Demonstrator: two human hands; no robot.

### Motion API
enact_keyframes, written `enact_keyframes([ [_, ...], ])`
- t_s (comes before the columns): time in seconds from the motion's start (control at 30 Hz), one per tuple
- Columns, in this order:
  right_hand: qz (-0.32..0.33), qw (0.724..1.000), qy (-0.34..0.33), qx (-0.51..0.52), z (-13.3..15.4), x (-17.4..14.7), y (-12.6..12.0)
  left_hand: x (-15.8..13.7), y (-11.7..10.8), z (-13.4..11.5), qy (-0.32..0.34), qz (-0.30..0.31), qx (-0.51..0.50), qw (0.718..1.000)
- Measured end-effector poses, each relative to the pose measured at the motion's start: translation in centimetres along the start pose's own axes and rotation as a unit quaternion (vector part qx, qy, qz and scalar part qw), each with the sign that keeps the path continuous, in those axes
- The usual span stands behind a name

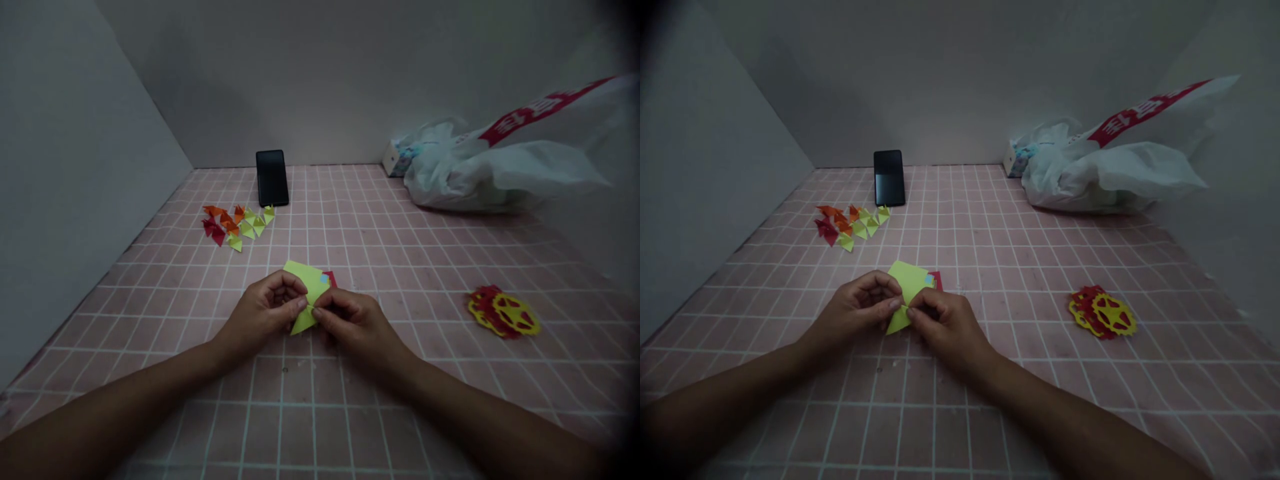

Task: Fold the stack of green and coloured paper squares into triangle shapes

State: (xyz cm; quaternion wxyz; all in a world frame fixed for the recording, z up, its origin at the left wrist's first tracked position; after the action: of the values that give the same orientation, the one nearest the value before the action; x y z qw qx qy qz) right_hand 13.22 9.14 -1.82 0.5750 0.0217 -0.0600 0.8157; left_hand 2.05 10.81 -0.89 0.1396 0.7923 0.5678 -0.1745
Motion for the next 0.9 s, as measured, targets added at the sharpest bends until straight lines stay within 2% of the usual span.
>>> enact_keyframes([
  [0.23,0.005,1.000,0.011,0.019,-0.4,-0.1,0.3,-0.1,-0.3,-0.5,0.044,-0.015,0.034,0.998],
  [0.43,0.007,0.995,0.041,0.093,-0.7,0.0,0.7,-0.7,-0.6,-0.9,0.068,-0.049,0.085,0.993],
  [0.57,0.019,0.996,0.040,0.083,-0.6,0.1,0.7,-0.9,-0.8,-1.2,0.080,-0.058,0.086,0.991],
  [0.73,0.009,0.999,0.024,0.041,-0.3,0.1,0.2,-0.2,-0.4,-0.3,0.030,-0.015,0.046,0.998],
  [0.9,-0.016,0.997,0.020,0.068,-0.4,0.2,-0.1,0.2,0.2,0.7,-0.016,0.027,0.029,0.999],
])
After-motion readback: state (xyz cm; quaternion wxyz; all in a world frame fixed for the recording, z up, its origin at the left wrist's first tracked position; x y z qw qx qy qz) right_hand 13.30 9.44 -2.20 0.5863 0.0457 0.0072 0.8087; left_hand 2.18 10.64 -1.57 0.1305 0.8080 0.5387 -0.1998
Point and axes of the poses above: each hand's wrist, its own x-axis towards the middle knuckle, its own y-axis out of the palm, z = x × y, the point moved 10 cm from there along x, towards the middle knuckle, and after that the axes turned 14 degrees about -y, right-handed, at the moved point
